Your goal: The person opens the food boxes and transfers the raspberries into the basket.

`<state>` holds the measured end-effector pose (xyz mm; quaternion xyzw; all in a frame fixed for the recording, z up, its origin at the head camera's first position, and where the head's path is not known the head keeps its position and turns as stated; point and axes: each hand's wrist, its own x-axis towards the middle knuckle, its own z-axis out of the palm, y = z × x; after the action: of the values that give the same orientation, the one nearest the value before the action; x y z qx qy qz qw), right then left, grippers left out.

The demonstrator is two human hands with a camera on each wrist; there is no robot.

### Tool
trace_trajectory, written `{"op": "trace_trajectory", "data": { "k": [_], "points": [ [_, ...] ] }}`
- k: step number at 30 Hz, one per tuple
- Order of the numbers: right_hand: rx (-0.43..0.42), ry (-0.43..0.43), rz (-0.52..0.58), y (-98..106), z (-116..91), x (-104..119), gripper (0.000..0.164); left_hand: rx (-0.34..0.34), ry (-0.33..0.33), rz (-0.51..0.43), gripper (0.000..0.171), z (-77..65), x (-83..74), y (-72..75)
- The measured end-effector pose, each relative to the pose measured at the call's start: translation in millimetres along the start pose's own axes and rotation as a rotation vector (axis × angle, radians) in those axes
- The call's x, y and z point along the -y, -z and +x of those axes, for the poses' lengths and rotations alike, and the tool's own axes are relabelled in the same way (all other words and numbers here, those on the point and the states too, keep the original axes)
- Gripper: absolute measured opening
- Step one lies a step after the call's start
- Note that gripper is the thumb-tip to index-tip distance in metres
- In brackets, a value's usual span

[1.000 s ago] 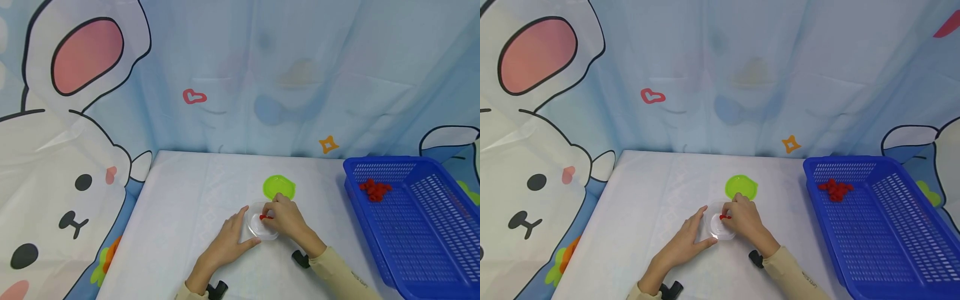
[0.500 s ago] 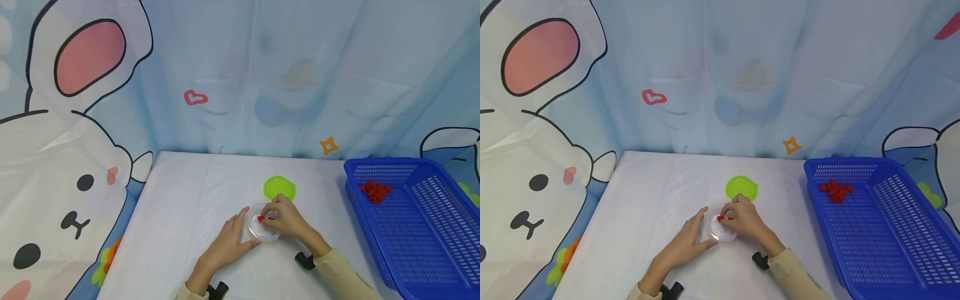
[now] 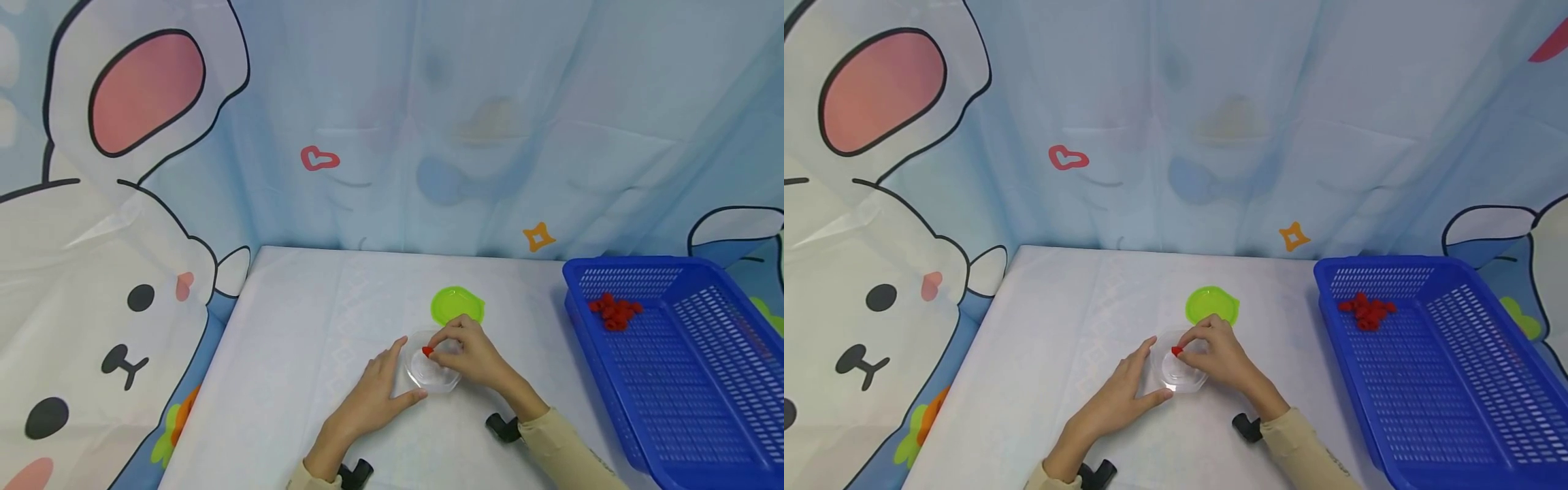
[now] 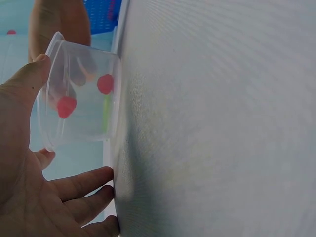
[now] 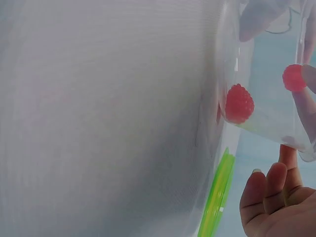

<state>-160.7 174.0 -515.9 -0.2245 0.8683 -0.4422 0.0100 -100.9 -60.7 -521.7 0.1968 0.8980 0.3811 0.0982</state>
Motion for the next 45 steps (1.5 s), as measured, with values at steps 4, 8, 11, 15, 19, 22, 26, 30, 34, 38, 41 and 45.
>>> {"op": "trace_trajectory", "data": {
  "k": [4, 8, 11, 15, 19, 22, 26, 30, 34, 38, 41, 45],
  "points": [
    [-0.016, -0.002, 0.011, 4.0, -1.0, -0.5, 0.017, -0.004, -0.003, 0.007, 0.094, 0.8, 0.4, -0.2],
    [-0.035, 0.002, 0.020, 9.4, -2.3, -0.4, 0.016, -0.007, -0.002, 0.005, 0.094, 1.6, 1.5, -1.2],
    [-0.039, -0.008, 0.035, 14.1, -2.6, 1.2, 0.015, -0.008, 0.001, 0.003, 0.094, 1.7, 1.9, -1.2],
    [-0.048, -0.024, 0.063, 20.3, -4.0, 3.7, 0.015, -0.009, 0.000, -0.001, 0.094, 1.6, 2.3, -1.2],
    [-0.072, -0.013, 0.097, 26.8, -6.4, 7.9, 0.015, -0.009, 0.001, -0.005, 0.094, 1.4, 2.5, -1.9],
    [-0.091, -0.005, 0.108, 32.7, -7.7, 12.3, 0.015, -0.008, 0.007, -0.007, 0.093, 1.1, 2.4, -2.2],
    [-0.109, -0.006, 0.114, 41.7, -9.6, 18.1, 0.016, -0.009, 0.010, -0.009, 0.094, 1.1, 2.1, -2.6],
    [-0.119, -0.015, 0.111, 52.7, -12.0, 26.1, 0.016, -0.012, 0.012, -0.013, 0.094, 1.5, 1.6, -2.9],
    [-0.132, -0.013, 0.102, 65.8, -16.1, 38.0, 0.016, -0.014, 0.011, -0.014, 0.094, 1.6, 1.0, -3.3],
    [-0.147, 0.002, 0.115, 79.9, -21.2, 51.6, 0.017, -0.021, 0.005, -0.016, 0.094, 1.3, 0.6, -3.8],
    [-0.159, -0.002, 0.090, 91.1, -25.2, 60.1, 0.017, -0.025, 0.001, -0.019, 0.094, 1.0, 0.7, -4.0],
    [-0.186, -0.022, 0.014, 106.6, -31.3, 68.5, 0.016, -0.028, -0.004, -0.018, 0.094, 0.6, 0.6, -3.8]
  ]
}}
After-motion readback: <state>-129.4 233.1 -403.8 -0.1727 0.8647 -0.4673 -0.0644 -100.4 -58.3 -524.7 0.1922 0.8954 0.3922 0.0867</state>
